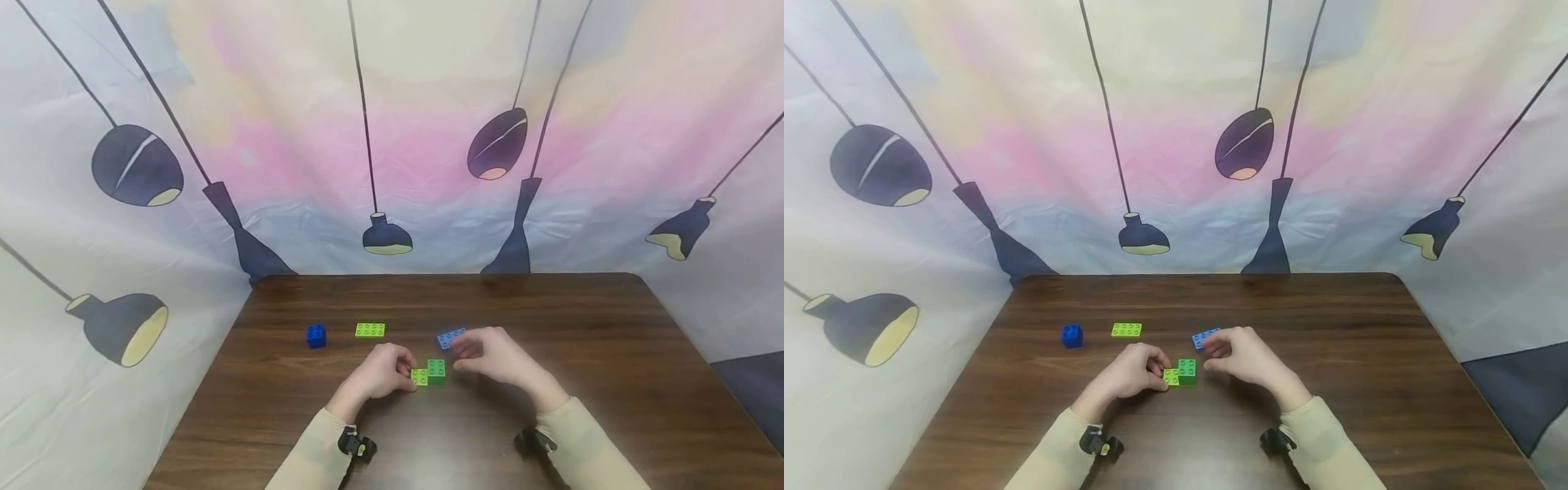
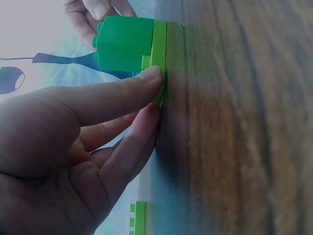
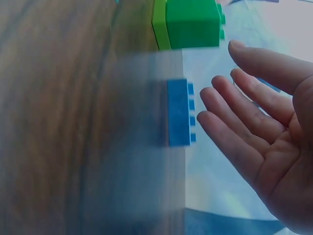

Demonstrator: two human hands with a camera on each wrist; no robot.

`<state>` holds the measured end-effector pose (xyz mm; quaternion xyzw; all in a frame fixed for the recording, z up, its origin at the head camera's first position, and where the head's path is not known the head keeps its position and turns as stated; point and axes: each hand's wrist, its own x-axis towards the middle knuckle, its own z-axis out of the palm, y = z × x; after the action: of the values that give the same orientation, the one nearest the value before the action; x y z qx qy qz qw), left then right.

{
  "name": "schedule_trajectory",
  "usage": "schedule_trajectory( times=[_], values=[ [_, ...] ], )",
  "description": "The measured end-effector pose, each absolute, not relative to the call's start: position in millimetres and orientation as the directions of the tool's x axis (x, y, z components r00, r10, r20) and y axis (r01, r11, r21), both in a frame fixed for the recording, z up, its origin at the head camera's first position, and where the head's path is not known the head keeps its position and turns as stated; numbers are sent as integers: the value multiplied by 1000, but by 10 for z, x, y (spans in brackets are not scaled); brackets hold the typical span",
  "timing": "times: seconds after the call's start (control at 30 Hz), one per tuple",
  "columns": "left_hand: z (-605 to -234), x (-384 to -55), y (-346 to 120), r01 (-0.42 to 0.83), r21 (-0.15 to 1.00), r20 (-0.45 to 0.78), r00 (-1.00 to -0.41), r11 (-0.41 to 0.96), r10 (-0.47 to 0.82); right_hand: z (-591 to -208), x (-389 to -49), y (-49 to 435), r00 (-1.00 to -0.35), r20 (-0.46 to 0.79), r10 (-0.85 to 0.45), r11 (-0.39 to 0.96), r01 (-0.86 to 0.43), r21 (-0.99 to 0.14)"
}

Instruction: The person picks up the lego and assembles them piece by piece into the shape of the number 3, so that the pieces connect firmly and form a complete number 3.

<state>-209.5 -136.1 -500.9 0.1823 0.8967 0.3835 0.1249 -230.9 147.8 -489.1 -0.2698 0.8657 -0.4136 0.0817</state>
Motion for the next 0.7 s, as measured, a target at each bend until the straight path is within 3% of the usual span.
schedule_trajectory(
  times=[0.47, 0.7],
  values=[
    [-5012, -2073, -1401, 216, 738, -90, -907, 640, 410, -4820, -2665, 1588, -913, 75, -402, 550, -306, -777],
    [-5009, -2080, -1387, 217, 745, -90, -904, 631, 418, -4894, -2681, 1595, -919, 50, -392, 560, -281, -780]
  ],
)
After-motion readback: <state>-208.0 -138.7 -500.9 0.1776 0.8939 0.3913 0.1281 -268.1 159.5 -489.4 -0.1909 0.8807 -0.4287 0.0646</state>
